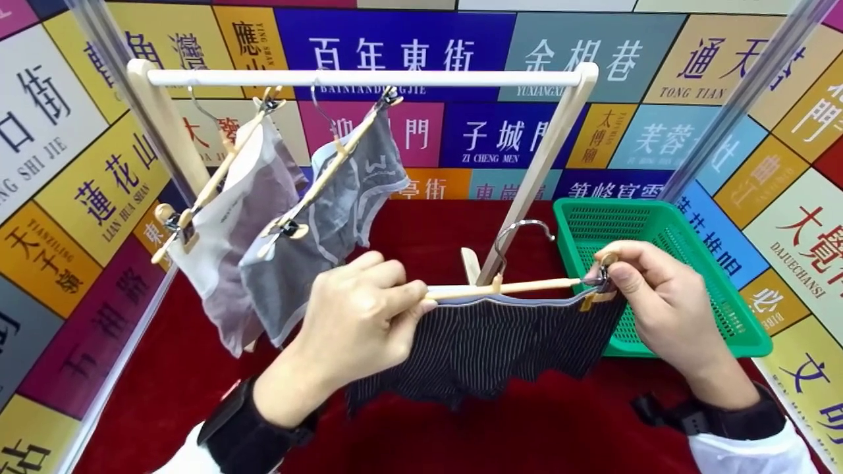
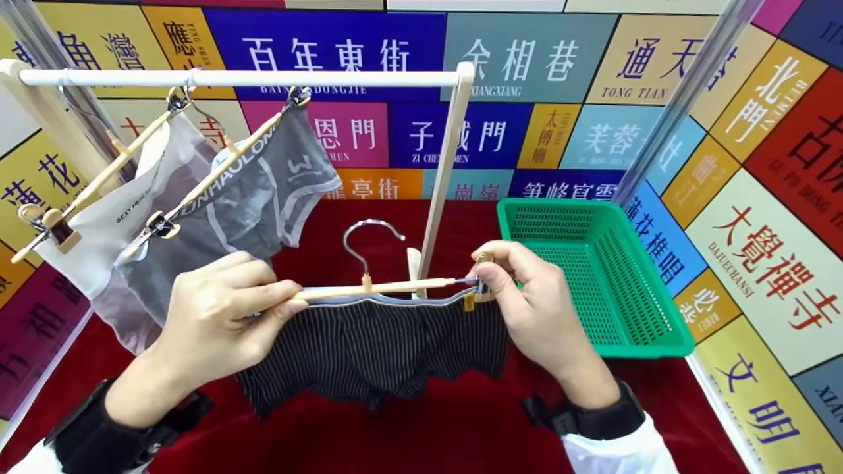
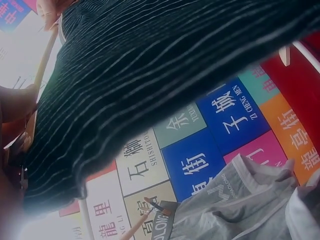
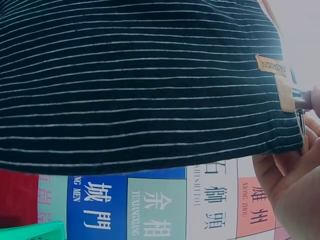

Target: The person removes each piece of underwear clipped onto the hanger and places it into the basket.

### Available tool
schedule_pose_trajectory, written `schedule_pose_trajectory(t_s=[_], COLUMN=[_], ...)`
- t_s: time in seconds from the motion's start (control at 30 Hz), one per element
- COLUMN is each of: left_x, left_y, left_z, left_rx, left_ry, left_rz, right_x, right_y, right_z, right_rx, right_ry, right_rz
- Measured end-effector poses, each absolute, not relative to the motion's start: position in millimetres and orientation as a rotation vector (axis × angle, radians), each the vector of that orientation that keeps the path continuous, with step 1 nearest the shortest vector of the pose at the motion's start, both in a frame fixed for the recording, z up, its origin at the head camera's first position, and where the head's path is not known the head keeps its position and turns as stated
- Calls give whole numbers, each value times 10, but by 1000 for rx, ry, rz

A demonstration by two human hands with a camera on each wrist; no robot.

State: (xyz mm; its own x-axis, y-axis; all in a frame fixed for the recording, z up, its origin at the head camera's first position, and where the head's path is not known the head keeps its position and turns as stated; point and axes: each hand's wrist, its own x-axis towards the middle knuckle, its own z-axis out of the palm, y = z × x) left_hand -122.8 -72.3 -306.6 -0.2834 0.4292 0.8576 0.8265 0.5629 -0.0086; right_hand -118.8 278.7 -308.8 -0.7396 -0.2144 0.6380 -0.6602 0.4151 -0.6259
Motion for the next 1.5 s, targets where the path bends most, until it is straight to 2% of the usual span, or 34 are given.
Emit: schedule_pose_trajectory(t_s=[0.67,0.93,1.23,1.5], left_x=[-1228,-1239,-1241,-1221], left_y=[-576,-558,-523,-486], left_z=[-3025,-3033,-3038,-3050], left_rx=[-1031,-1016,-1012,-1003], left_ry=[-1907,-1915,-1919,-1924], left_rz=[-541,-522,-521,-537], right_x=[-1222,-1179,-1199,-1202], right_y=[2848,2818,2616,2485], right_z=[-3135,-3077,-2878,-2859], right_rx=[829,814,958,1021], right_ry=[-2101,-2161,-2065,-2059], right_rz=[1409,1093,804,584])
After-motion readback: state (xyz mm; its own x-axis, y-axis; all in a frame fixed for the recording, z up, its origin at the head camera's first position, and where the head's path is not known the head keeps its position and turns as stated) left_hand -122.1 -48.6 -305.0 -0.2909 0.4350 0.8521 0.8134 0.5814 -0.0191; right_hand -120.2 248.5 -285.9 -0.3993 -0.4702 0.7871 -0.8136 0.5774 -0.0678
